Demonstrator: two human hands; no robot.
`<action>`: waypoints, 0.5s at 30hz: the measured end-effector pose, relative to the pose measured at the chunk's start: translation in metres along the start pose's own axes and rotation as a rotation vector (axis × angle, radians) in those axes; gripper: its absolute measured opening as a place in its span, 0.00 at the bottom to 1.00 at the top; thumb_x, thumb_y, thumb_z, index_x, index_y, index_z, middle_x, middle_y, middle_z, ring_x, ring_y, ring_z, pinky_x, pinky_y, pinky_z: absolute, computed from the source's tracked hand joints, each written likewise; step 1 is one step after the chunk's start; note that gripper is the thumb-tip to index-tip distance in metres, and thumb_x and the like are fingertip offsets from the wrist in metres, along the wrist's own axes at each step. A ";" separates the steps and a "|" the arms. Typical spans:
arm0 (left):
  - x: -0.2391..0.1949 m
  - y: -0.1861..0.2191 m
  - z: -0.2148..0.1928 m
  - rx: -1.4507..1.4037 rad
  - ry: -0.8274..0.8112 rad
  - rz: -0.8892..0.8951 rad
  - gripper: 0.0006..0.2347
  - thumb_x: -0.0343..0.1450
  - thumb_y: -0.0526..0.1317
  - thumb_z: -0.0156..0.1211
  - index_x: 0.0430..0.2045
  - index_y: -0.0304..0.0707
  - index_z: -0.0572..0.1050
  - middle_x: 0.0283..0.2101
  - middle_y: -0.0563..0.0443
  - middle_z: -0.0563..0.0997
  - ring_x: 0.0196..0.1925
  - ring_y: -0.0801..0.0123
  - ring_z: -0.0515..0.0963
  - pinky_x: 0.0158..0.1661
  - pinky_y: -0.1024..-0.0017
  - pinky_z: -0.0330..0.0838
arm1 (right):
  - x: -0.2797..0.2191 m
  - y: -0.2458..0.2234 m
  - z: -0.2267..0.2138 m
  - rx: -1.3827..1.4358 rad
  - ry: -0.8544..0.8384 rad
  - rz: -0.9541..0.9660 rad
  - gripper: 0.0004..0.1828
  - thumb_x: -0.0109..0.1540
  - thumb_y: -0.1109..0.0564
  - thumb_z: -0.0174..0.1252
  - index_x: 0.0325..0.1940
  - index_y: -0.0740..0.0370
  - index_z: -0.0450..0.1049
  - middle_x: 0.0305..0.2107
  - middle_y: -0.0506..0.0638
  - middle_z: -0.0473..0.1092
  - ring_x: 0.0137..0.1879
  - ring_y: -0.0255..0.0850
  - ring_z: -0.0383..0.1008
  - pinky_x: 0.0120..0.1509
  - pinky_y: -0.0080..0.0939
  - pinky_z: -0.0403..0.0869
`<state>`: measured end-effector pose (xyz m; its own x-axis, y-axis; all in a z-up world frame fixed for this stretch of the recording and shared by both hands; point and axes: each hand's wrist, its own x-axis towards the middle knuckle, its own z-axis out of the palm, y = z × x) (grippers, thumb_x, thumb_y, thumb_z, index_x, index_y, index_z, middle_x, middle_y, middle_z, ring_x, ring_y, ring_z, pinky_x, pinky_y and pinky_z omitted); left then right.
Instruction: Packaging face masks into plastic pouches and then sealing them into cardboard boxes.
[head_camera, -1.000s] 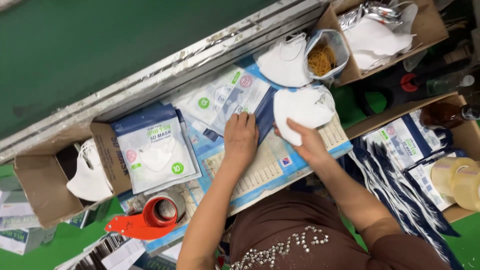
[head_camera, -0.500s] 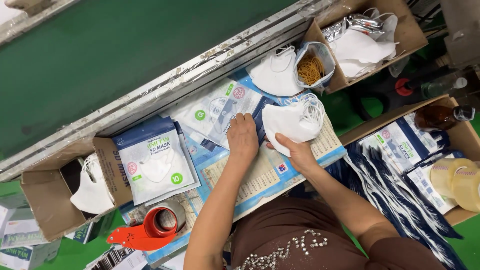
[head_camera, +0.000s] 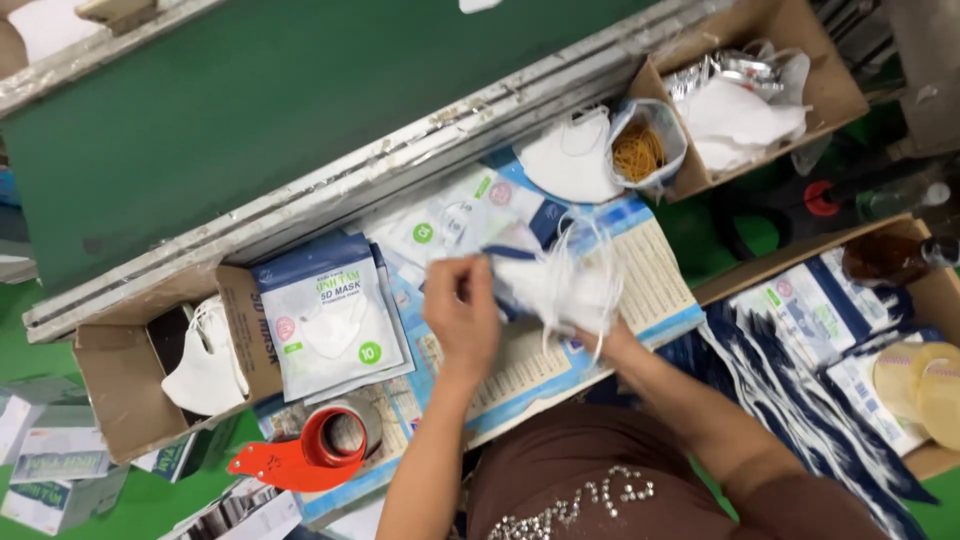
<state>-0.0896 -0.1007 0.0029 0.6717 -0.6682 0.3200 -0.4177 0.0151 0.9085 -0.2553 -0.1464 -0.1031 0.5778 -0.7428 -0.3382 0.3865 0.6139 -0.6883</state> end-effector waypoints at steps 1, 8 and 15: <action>-0.006 0.000 0.004 -0.008 0.017 0.006 0.01 0.72 0.28 0.64 0.32 0.29 0.77 0.29 0.43 0.75 0.25 0.55 0.72 0.28 0.66 0.67 | -0.002 -0.002 0.001 -0.014 -0.013 -0.004 0.19 0.66 0.65 0.60 0.61 0.67 0.72 0.49 0.57 0.73 0.48 0.47 0.74 0.48 0.46 0.76; -0.039 0.022 0.006 0.140 -0.131 0.489 0.07 0.69 0.26 0.63 0.38 0.30 0.74 0.33 0.42 0.75 0.33 0.52 0.77 0.34 0.61 0.71 | -0.020 -0.017 0.013 0.186 0.081 0.022 0.22 0.67 0.58 0.54 0.65 0.64 0.67 0.53 0.52 0.73 0.59 0.43 0.73 0.62 0.45 0.74; -0.043 0.045 -0.016 -0.402 -0.349 -0.189 0.17 0.61 0.30 0.71 0.38 0.29 0.70 0.35 0.41 0.78 0.32 0.59 0.79 0.34 0.68 0.76 | -0.052 -0.061 0.030 -0.985 0.025 -0.251 0.34 0.52 0.63 0.70 0.60 0.62 0.65 0.41 0.49 0.76 0.44 0.34 0.76 0.49 0.36 0.76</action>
<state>-0.1271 -0.0594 0.0346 0.4419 -0.8919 0.0959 0.0020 0.1079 0.9942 -0.2874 -0.1366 -0.0243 0.5418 -0.8324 -0.1165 -0.2763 -0.0455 -0.9600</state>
